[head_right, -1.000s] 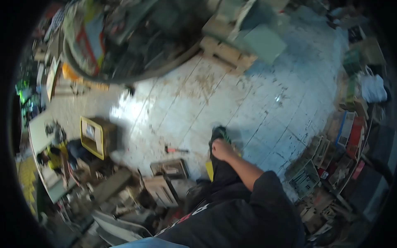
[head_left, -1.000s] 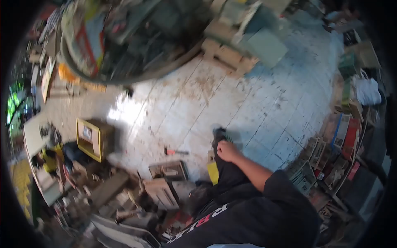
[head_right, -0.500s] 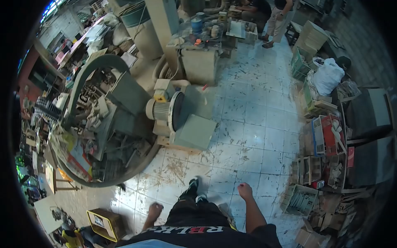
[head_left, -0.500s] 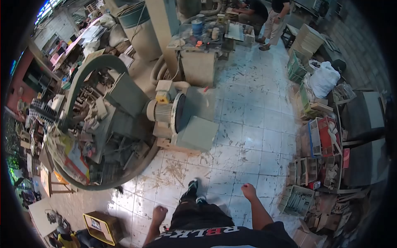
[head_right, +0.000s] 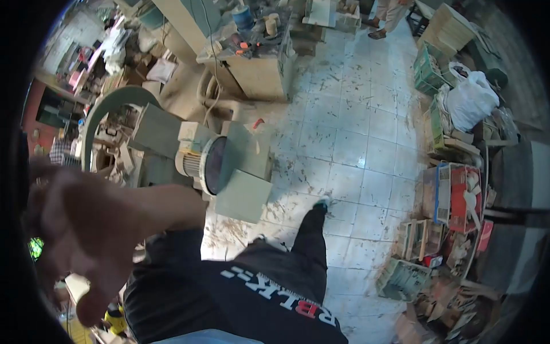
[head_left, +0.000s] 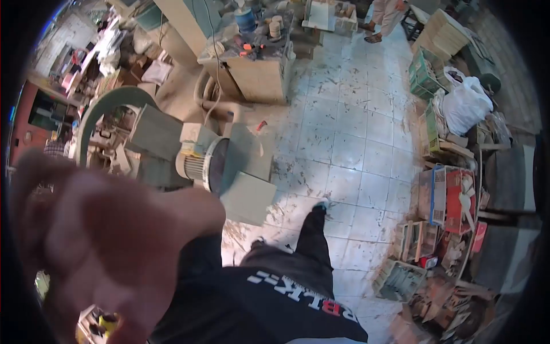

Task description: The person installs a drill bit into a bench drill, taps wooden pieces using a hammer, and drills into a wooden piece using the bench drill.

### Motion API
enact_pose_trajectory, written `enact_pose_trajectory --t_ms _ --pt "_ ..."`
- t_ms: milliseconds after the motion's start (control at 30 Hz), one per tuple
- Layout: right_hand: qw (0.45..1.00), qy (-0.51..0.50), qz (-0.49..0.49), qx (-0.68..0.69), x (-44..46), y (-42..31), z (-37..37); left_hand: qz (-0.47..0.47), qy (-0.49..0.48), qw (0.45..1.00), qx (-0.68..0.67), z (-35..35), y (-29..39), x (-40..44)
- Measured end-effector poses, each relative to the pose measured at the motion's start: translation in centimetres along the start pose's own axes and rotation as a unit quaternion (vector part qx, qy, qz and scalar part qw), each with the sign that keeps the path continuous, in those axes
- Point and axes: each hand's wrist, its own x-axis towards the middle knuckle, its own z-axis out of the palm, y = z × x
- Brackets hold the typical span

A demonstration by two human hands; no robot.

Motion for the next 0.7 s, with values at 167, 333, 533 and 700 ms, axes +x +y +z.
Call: enact_pose_trajectory --t_ms 167,333,533,700 --pt "0.972 -0.001 -0.204 -0.116 13.1 -4.4 -12.2 0.180 -0.098 0.979 0.017 9.5 -9.7 4.7" --pt "0.989 0.089 -0.048 0.111 24.0 -22.8 -30.7 0.085 -0.170 0.982 0.012 14.1 -19.6 4.8" --pt "0.952 0.161 -0.084 0.248 37.4 -44.4 -43.0 -0.056 -0.194 0.979 0.025 17.7 -32.3 2.4" --pt "0.956 0.042 -0.013 0.291 50.6 -47.1 -42.2 -0.018 -0.189 0.981 0.036 21.3 -49.3 0.0"
